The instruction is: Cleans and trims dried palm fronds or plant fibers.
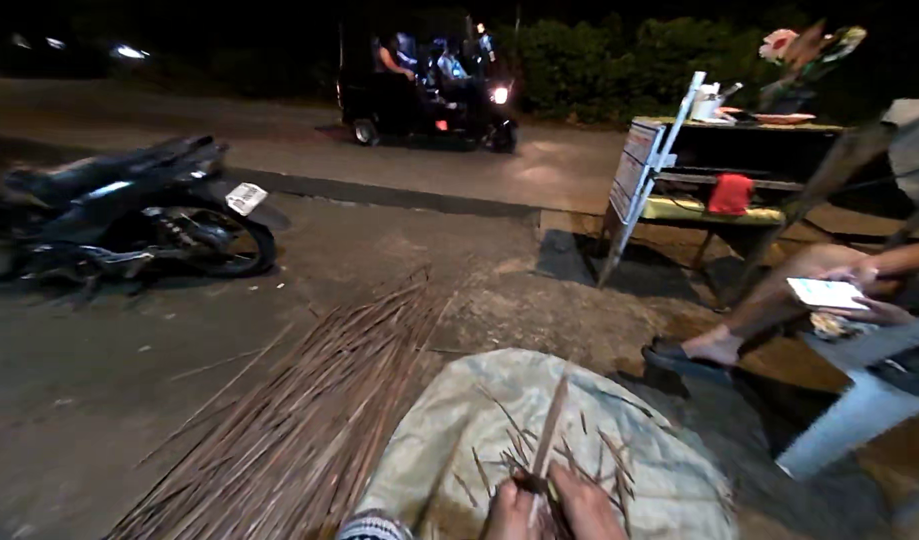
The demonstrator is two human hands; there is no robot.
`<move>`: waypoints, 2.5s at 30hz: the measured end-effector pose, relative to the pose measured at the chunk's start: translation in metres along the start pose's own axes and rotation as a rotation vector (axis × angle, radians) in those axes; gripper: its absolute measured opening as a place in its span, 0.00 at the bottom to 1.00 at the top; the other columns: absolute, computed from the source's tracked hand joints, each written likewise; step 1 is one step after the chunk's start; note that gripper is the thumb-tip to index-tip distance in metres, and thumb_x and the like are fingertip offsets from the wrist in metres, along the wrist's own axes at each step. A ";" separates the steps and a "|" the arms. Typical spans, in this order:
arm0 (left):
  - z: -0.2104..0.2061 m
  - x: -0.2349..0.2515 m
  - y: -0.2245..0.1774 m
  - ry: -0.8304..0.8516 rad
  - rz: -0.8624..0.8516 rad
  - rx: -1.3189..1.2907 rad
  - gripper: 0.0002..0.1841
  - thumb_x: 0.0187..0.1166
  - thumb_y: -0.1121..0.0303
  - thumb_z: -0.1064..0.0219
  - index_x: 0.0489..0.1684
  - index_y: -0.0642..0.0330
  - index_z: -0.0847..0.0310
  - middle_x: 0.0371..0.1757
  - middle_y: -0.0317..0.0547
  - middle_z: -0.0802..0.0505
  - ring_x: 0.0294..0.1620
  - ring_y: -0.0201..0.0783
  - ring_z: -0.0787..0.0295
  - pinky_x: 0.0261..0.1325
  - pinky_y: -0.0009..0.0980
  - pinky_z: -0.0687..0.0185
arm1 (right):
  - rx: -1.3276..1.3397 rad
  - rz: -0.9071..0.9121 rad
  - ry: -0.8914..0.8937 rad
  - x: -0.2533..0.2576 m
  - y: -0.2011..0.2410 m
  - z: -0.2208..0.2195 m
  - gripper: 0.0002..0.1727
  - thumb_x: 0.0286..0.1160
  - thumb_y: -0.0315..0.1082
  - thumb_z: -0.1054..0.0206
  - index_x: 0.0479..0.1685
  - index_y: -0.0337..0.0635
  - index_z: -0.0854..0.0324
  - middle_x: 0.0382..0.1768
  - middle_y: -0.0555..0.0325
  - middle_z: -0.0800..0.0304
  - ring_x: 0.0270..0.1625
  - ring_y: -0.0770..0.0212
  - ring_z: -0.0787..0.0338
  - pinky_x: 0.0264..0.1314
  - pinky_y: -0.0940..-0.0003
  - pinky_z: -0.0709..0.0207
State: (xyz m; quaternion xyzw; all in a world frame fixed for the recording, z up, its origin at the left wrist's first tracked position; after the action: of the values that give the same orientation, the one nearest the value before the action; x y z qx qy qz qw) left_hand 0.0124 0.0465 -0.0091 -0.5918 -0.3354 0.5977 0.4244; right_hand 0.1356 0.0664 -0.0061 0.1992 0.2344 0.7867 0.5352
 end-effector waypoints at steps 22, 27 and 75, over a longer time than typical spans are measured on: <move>0.003 -0.011 0.003 0.244 0.079 -0.131 0.23 0.97 0.64 0.65 0.31 0.56 0.28 0.11 0.27 0.28 0.08 0.22 0.33 0.18 0.19 0.26 | 0.015 -0.451 -0.132 0.034 -0.086 0.055 0.22 0.84 0.28 0.43 0.77 0.41 0.24 0.47 0.33 0.08 0.50 0.30 0.08 0.54 0.32 0.21; 0.006 -0.010 -0.010 0.152 0.035 -0.274 0.22 0.94 0.70 0.66 0.30 0.55 0.29 0.09 0.25 0.29 0.07 0.20 0.36 0.15 0.16 0.29 | -0.012 0.155 -0.262 0.000 0.004 0.012 0.14 0.63 0.23 0.29 0.49 0.34 0.13 0.30 0.43 0.08 0.28 0.42 0.06 0.29 0.42 0.14; -0.008 -0.001 -0.003 0.216 0.023 -0.118 0.23 0.97 0.66 0.69 0.28 0.54 0.33 0.08 0.26 0.32 0.05 0.20 0.39 0.14 0.16 0.35 | -0.111 -0.164 -0.164 0.033 -0.052 0.013 0.15 0.80 0.24 0.40 0.59 0.37 0.14 0.45 0.37 0.06 0.41 0.33 0.06 0.43 0.36 0.16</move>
State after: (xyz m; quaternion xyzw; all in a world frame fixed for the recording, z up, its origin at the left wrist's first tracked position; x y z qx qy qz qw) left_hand 0.0204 0.0456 -0.0067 -0.6804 -0.3154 0.5144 0.4159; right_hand 0.1704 0.1161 -0.0238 0.2131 0.1615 0.7332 0.6253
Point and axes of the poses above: each hand's wrist, its own x-axis towards the middle knuckle, its own z-axis out of the back of the hand, y = z × x, the point moved 5 cm from there along x, towards the middle knuckle
